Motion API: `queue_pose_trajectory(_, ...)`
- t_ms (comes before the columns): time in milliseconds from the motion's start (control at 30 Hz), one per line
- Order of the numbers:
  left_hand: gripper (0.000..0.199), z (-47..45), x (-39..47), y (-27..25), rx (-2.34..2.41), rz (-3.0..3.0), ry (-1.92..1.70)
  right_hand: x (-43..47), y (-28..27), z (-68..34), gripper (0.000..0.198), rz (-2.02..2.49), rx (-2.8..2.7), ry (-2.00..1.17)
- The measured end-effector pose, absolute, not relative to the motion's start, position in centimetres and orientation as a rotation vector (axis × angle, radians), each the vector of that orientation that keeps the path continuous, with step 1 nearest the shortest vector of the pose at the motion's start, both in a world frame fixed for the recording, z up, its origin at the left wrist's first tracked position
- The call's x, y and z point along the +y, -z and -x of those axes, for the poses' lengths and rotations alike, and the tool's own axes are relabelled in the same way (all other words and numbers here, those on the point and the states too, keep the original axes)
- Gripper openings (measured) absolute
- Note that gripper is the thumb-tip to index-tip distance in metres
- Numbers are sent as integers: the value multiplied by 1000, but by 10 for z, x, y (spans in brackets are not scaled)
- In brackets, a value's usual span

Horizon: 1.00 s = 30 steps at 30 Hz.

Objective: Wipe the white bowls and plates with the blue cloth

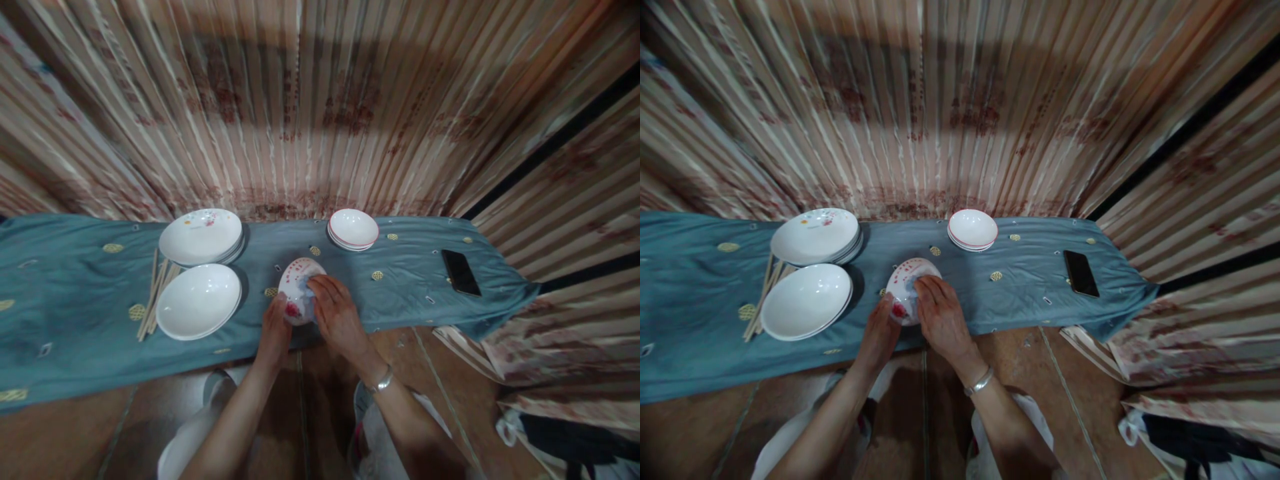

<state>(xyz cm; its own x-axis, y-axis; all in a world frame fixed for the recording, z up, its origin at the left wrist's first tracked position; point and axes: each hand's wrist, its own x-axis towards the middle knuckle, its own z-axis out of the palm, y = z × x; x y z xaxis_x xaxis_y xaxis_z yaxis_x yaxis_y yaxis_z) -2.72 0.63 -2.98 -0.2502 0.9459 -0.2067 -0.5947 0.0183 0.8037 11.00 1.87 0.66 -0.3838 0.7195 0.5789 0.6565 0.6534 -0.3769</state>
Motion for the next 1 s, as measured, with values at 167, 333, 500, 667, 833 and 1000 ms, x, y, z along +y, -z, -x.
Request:
queue_pose_trajectory(167, 11, 33, 7, 28, 1102, -548, -1539, 27, -8, -119, 35, 1163, -1988, -243)
queue_pose_trajectory(333, 21, 41, 7, 37, 1164, -525, -1587, 33, 6, -125, 35, 1289, -1815, -367)
queue_pose_trajectory(500, 12, 37, 10, 40, 1056, -475, -1562, 31, 17, -124, 37, 1370, -1707, -541)
queue_pose_trajectory(667, 21, 28, 12, 28, 979, -440, -1531, 20, 26, -113, 43, 1417, -1589, -625)
queue_pose_trajectory(833, 25, 24, 12, 15, 881, -289, -1531, 4, 40, -96, 51, 1363, -1601, -624)
queue_pose_trajectory(1000, 25, 26, 13, 18, 901, -311, -1514, -6, 49, -86, 56, 1338, -1706, -571)
